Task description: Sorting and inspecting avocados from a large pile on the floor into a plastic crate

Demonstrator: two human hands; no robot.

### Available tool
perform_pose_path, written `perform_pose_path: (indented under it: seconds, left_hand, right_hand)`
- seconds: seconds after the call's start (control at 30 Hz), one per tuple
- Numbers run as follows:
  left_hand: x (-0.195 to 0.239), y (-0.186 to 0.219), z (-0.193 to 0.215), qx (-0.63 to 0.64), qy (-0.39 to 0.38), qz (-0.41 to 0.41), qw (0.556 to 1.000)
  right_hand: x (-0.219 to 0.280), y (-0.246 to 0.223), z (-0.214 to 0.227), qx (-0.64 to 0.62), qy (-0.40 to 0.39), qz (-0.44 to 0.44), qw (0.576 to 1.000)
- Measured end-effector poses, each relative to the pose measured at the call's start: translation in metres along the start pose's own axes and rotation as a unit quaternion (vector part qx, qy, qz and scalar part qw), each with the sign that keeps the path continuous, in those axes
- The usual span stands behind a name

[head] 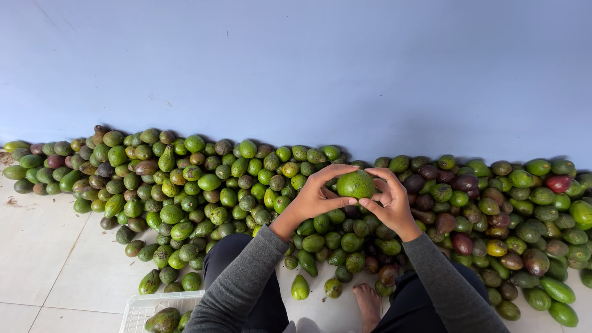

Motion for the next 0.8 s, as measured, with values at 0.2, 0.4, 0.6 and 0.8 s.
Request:
perform_pose_path:
  seconds: [0.2, 0.4, 0.6, 0.8]
  left_hand:
    - [0.001, -0.025, 0.000, 0.054, 0.037, 0.060, 0.996]
    - [0.000, -0.040, 0.001, 0.072, 0.030, 0.095, 0.992]
    - [-0.004, -0.072, 0.016, 0.031, 0.050, 0.110, 0.992]
    - [-0.005, -0.094, 0.006, 0.031, 0.031, 0.115, 0.992]
  right_hand:
    - [-0.006, -0.015, -0.013, 0.020, -0.027, -0.011, 0.999]
    - [-0.002, -0.007, -0.007, -0.011, 0.001, -0.028, 1.000]
    - [0.015, 0.000, 0.030, -0.278, 0.102, -0.030, 0.955]
    - [0.056, -0.015, 0.093, -0.499, 0.237, 0.010, 0.834]
Point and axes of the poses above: each hand's wrist, its own x-axis away from the middle knuckle, its own z-axis out of the back of the hand, y = z × x, the point moved 9 cm from there along -x, towards the middle knuckle, and after that the axes turned 11 degrees about -x, right-handed, at the moved point
